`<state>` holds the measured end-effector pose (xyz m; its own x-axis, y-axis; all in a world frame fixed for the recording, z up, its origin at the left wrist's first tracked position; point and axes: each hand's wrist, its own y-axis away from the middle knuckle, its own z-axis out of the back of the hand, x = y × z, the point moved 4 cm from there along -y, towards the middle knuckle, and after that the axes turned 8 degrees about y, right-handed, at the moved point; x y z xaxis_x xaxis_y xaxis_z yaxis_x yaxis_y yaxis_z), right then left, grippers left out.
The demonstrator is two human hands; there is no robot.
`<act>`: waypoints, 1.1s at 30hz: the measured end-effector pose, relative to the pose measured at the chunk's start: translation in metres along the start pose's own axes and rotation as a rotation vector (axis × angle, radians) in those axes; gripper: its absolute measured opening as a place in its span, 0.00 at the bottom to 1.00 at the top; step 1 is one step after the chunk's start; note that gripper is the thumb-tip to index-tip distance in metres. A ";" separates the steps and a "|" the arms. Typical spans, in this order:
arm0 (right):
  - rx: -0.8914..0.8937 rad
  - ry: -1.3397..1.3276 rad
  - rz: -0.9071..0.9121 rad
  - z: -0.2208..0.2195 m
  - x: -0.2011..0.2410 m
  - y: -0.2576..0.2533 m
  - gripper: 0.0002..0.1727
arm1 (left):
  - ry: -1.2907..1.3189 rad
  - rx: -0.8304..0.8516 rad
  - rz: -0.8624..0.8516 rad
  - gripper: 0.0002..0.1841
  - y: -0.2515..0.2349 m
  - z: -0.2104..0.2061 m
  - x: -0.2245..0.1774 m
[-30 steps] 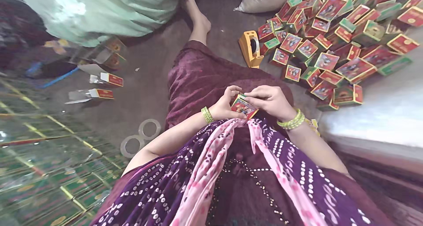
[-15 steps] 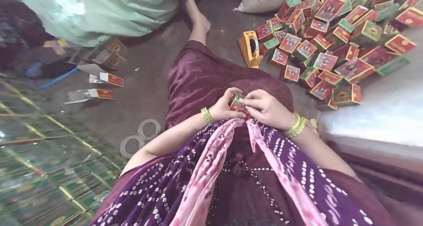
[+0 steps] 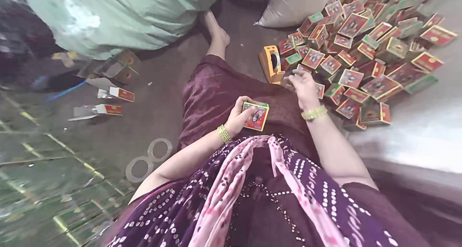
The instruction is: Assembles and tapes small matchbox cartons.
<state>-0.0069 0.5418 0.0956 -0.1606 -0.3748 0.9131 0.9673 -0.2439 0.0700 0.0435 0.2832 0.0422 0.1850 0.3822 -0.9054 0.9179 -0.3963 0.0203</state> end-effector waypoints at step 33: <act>0.068 0.692 -0.318 -0.019 -0.066 -0.118 0.21 | -0.047 -0.043 -0.047 0.15 -0.021 0.009 -0.002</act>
<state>-0.1142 0.5783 0.0198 -0.4984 -0.7761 0.3864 0.8601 -0.3867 0.3327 0.0204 0.2831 0.0394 0.1257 0.3596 -0.9246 0.9395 -0.3426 -0.0055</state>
